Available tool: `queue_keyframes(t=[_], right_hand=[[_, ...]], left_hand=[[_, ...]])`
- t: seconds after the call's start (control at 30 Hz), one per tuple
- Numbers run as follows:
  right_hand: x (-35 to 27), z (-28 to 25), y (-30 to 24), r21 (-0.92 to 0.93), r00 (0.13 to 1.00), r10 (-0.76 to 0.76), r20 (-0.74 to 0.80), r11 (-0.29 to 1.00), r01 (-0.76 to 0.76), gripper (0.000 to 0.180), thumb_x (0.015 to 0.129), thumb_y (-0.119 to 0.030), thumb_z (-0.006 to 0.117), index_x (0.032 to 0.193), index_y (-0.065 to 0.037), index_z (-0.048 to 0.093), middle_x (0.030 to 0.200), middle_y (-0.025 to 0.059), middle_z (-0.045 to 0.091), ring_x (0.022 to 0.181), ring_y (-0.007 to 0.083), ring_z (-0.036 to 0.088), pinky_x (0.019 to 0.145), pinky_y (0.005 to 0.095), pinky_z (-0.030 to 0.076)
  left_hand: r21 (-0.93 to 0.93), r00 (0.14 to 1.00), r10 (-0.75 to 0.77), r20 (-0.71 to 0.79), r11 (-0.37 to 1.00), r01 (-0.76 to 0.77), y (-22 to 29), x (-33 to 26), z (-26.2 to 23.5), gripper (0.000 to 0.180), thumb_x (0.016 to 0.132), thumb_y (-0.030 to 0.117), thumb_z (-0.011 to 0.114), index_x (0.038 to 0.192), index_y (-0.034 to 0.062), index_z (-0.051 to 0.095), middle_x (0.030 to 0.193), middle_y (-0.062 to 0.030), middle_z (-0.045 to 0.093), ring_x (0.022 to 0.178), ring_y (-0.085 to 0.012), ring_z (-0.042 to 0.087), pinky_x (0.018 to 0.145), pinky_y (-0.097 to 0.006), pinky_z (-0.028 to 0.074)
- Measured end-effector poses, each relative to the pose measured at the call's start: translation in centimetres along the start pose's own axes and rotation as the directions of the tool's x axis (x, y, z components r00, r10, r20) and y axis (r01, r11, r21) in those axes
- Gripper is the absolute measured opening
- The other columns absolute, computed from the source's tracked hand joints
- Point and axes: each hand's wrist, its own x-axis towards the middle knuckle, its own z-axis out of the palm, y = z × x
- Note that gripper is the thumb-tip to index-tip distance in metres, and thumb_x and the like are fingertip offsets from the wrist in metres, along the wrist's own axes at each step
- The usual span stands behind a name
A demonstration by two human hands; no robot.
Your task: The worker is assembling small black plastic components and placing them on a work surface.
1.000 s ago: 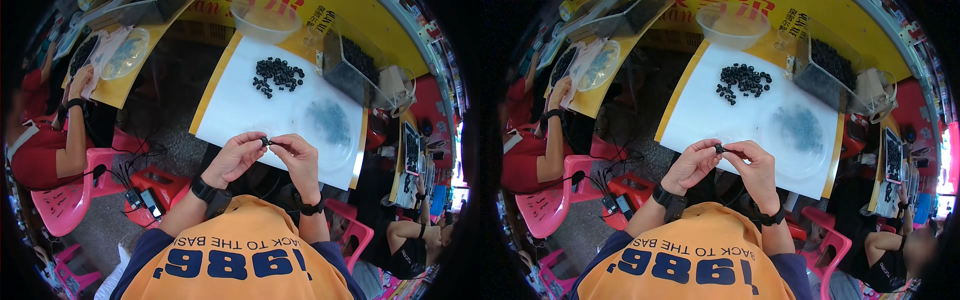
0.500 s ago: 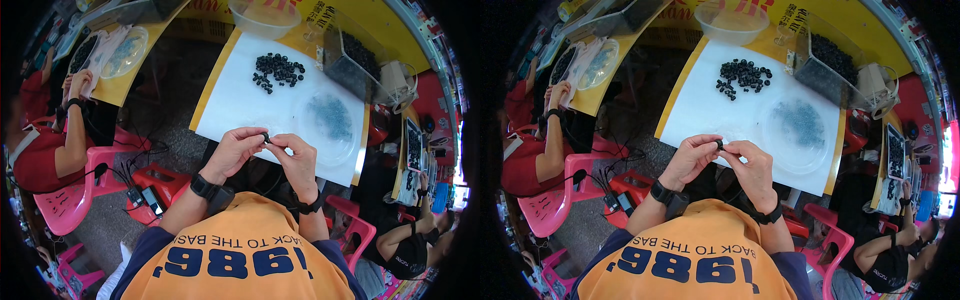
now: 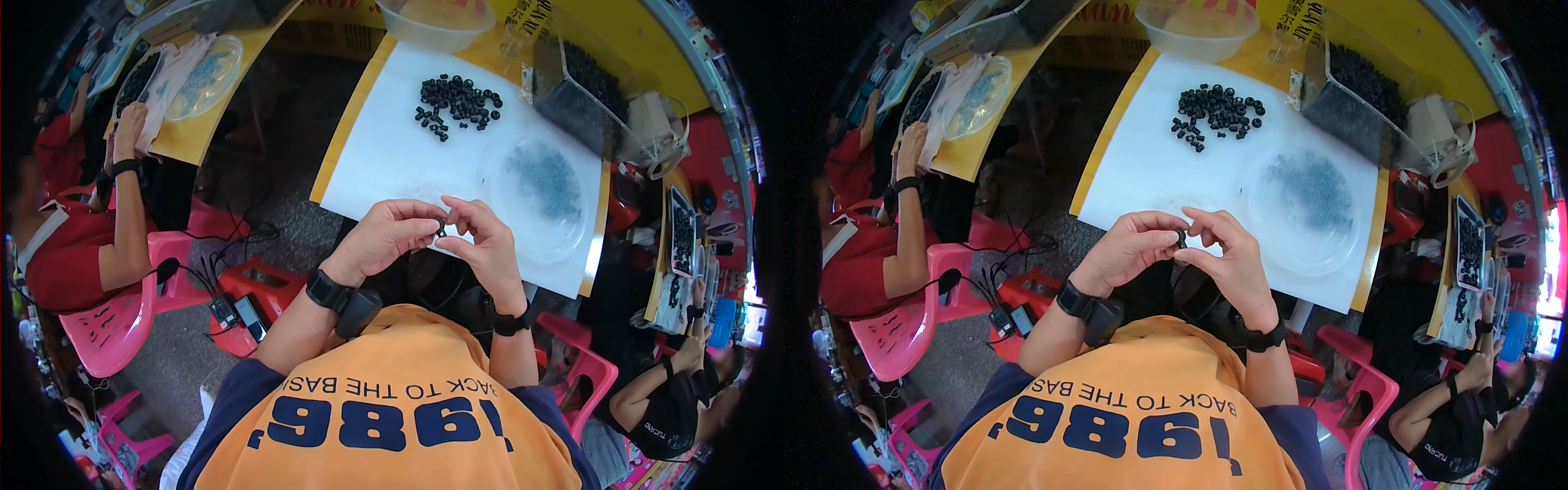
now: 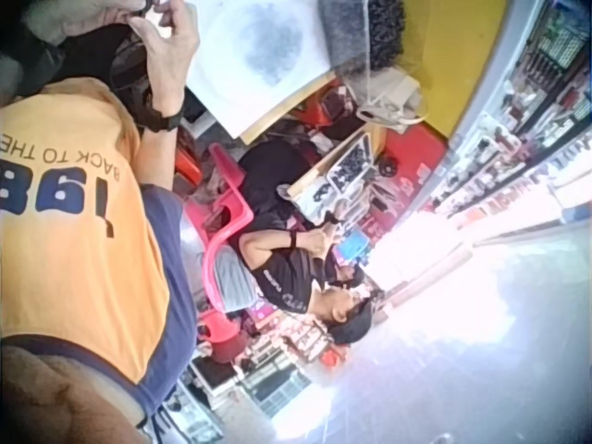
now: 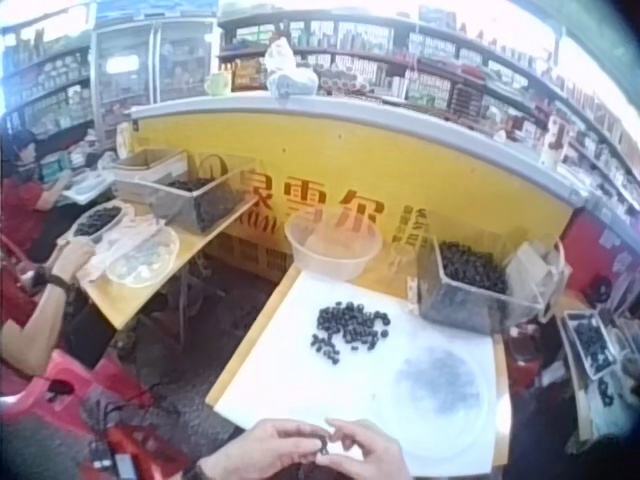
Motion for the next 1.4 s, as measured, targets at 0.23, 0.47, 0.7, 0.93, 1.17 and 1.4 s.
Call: queue_keyframes(t=[0.23,0.47,0.7,0.93,1.17,1.4], right_hand=[[0.0,-1.0,0.8,-0.052,0.980,-0.161,0.114,0.984,0.168,0.036,0.074,-0.007,0.081,0.110,-0.006,0.073,0.110,0.0055,0.070,0.105,0.0199,0.060,0.095,0.0325,0.046],[-0.4,-0.4,1.3,-0.114,0.979,-0.193,0.071,0.973,0.200,0.033,0.075,-0.006,0.080,0.107,-0.005,0.073,0.106,0.0063,0.074,0.094,0.0200,0.064,0.085,0.0314,0.051],[-0.8,0.8,2.4,-0.201,0.975,-0.215,-0.057,0.959,0.200,0.036,0.074,-0.005,0.080,0.108,-0.006,0.073,0.105,0.0057,0.074,0.088,0.0198,0.064,0.077,0.0303,0.052],[1.1,-0.2,6.0,-0.557,0.878,-0.469,-0.098,0.757,0.342,0.031,0.072,-0.004,0.081,0.101,-0.007,0.072,0.090,0.0057,0.067,0.083,0.0250,0.062,0.076,0.0350,0.050],[0.4,-0.6,5.6,-0.452,0.994,-0.109,-0.032,0.888,0.082,0.022,0.076,-0.003,0.075,0.097,-0.003,0.068,0.085,0.0084,0.063,0.076,0.0257,0.059,0.070,0.0349,0.049],[3.5,-0.8,0.3,-0.296,0.989,-0.122,-0.087,0.951,0.092,0.025,0.087,-0.011,0.069,0.109,0.000,0.068,0.098,0.0118,0.067,0.079,0.0211,0.061,0.074,0.0318,0.050]], left_hand=[[-0.049,0.988,-0.146,0.044,0.988,0.148,-0.4,0.2,0.0,0.014,0.094,0.010,0.067,0.105,0.0013,0.067,0.090,-0.0023,0.066,0.079,-0.0084,0.063,0.074,-0.022,0.054],[0.025,0.982,-0.185,0.027,0.983,0.184,-0.4,-0.1,-0.5,0.015,0.095,0.014,0.067,0.102,0.0005,0.071,0.086,-0.0029,0.069,0.074,-0.0072,0.063,0.070,-0.020,0.053],[0.164,0.991,-0.123,-0.045,0.978,0.129,-0.7,0.4,-0.5,0.017,0.095,0.014,0.068,0.103,0.0004,0.072,0.086,-0.0002,0.068,0.071,-0.0051,0.058,0.068,-0.019,0.050],[0.807,0.967,0.254,0.028,0.565,-0.171,-1.8,3.8,-1.2,0.015,0.089,0.012,0.069,0.098,0.0011,0.074,0.081,-0.0044,0.068,0.072,-0.0149,0.061,0.068,-0.027,0.049],[0.947,0.897,0.398,0.193,0.162,-0.276,-3.3,3.7,-0.6,0.019,0.085,0.011,0.070,0.104,0.0076,0.073,0.082,-0.0121,0.062,0.074,-0.0271,0.062,0.067,-0.034,0.049],[0.938,0.827,0.468,0.312,-0.012,-0.347,-3.9,3.2,-0.8,0.019,0.085,0.008,0.070,0.103,0.0039,0.068,0.087,-0.0101,0.062,0.079,-0.0285,0.063,0.067,-0.037,0.051]])
